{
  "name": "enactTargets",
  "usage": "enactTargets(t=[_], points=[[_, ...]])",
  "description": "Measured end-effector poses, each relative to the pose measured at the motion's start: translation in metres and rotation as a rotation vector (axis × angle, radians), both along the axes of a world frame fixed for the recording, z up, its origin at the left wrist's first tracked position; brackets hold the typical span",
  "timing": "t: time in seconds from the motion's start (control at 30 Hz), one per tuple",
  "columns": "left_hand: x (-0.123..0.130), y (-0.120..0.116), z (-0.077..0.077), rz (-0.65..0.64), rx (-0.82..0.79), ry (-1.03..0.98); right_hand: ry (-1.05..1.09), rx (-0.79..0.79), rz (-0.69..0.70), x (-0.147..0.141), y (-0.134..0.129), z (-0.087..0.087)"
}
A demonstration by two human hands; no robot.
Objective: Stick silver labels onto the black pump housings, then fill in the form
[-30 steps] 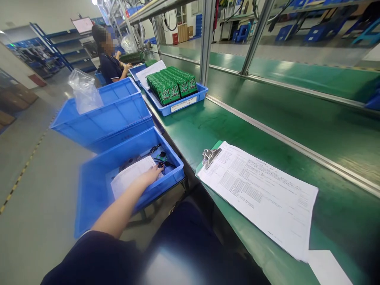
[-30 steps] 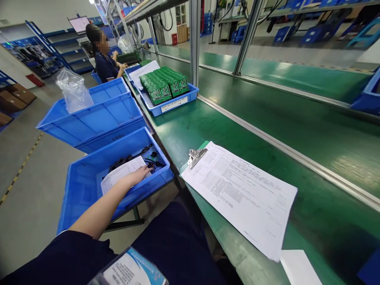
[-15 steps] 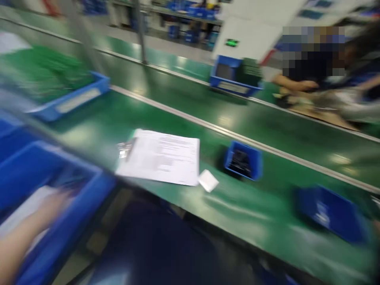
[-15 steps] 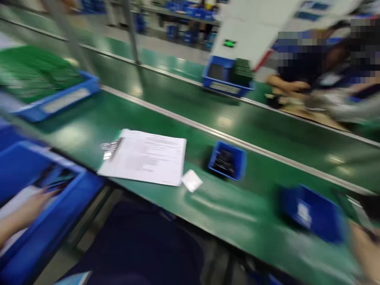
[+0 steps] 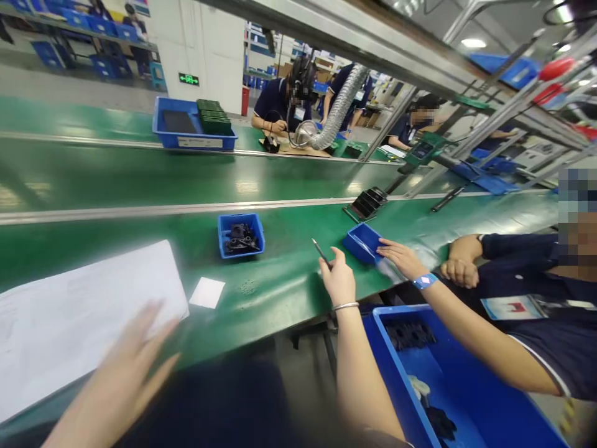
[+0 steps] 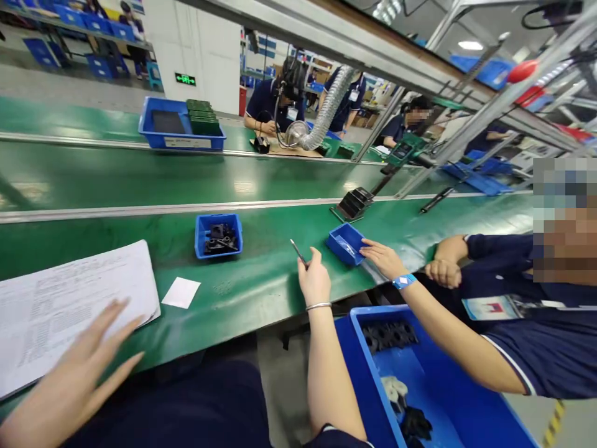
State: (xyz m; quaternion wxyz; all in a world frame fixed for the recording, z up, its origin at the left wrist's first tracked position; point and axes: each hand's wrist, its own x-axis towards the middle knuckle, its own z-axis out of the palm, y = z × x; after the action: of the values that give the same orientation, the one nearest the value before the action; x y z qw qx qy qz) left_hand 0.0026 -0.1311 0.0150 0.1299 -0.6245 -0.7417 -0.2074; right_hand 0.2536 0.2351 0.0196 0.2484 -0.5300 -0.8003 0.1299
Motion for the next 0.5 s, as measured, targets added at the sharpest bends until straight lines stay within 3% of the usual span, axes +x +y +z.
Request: enactTargets(t=[0.1,0.23,0.33,0.5], points=[[0.015,0.054,-0.025,-0.136,-0.115,0.105,0.077,-0.067,0.036,0.002,-0.004,-0.008],[0.021,0.098,-0.049,-0.092,-0.119,0.215,0.179,-0.176,0.191,-0.008,-0.011,-0.012],[0.022,0.109,-0.051,-0.078,-0.125,0.217,0.238,-0.244,0.323,-0.025,-0.016,-0.012],[0.030,0.104,-0.036,-0.080,-0.153,0.086,0.292,-0.330,0.525,-0.054,-0.021,-0.004]])
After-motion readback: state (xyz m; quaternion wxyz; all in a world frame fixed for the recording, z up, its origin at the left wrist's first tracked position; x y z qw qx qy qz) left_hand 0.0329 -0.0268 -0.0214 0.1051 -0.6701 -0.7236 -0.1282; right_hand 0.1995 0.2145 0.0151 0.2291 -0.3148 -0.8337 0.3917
